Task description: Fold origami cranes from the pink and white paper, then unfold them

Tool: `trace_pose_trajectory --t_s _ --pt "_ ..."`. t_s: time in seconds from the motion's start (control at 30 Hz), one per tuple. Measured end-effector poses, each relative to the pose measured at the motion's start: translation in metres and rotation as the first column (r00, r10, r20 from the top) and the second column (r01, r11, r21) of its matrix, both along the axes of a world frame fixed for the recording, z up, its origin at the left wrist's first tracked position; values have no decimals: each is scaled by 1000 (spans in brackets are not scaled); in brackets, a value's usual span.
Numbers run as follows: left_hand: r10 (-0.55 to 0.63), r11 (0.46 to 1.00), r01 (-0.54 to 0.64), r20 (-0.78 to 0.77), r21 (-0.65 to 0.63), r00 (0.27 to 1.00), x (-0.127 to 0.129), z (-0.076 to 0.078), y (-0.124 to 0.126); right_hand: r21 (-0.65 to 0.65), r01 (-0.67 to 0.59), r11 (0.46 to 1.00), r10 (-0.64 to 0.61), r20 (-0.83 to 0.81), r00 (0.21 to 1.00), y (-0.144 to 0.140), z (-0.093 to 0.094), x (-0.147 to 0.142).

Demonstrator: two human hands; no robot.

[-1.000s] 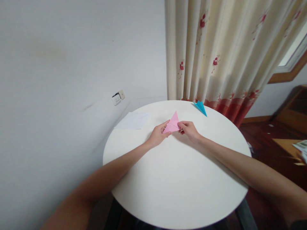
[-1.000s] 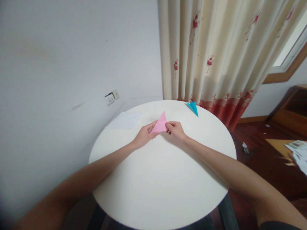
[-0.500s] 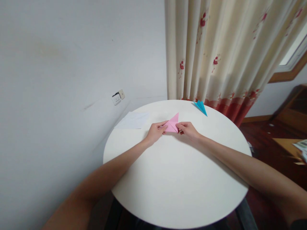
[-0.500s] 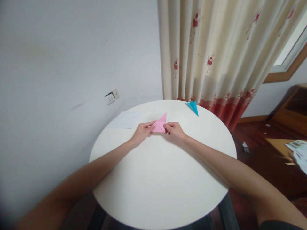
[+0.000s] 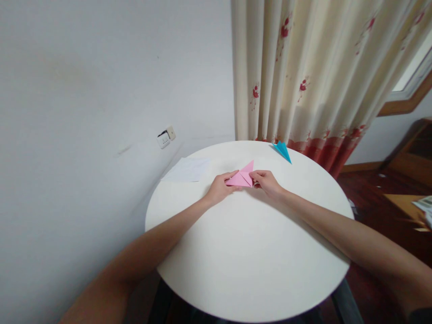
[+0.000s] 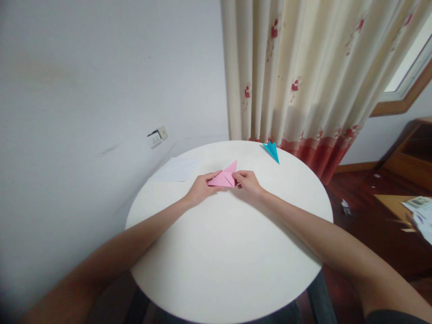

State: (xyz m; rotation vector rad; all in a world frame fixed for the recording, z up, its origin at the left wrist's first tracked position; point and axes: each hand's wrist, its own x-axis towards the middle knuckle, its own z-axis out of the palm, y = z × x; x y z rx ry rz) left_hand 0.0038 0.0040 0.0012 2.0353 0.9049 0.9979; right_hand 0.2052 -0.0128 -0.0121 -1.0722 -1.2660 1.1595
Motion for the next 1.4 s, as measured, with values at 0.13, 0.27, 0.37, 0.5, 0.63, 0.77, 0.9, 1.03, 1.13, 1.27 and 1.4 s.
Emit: trace_pose_trajectory --t_s 0.13,0.27,0.37,0.5,0.63,0.77,0.9,1.03,1.13,1.27,1.4 --pt "9 996 -3 -63 90 998 -2 2 0 1 -40 999 40 -29 999 -1 0 -1" --pt "-7 994 15 -70 112 997 -3 0 4 13 -59 998 59 -46 997 -1 0 -1" --pt "-4 992 13 -70 128 998 -3 -2 6 14 -60 998 60 -49 997 -1 1 0" --pt "18 991 -6 -82 137 996 -3 -3 7 27 -60 998 61 -32 998 -2 1 0" --pt "-19 994 25 -59 110 998 -4 -3 7 38 -54 998 55 -16 998 -3 2 -1" --pt "-30 995 34 -40 96 999 -4 -4 9 50 -51 997 51 2 999 -3 2 -2" --pt "-28 994 33 -53 101 998 -5 -4 8 64 -50 997 49 13 999 -3 2 -2" --pt "-31 993 36 -49 114 998 -5 -3 8 74 -47 996 45 25 999 -4 3 -2" --pt "-6 992 12 -53 122 999 -5 -4 9 73 -45 996 42 44 998 -4 4 -2" --pt "6 994 0 -53 111 999 -5 -5 10 75 -48 996 42 84 996 -3 3 -1" --pt "-6 993 9 -24 118 1000 -5 -6 10 90 -43 995 34 101 994 -2 3 -1"
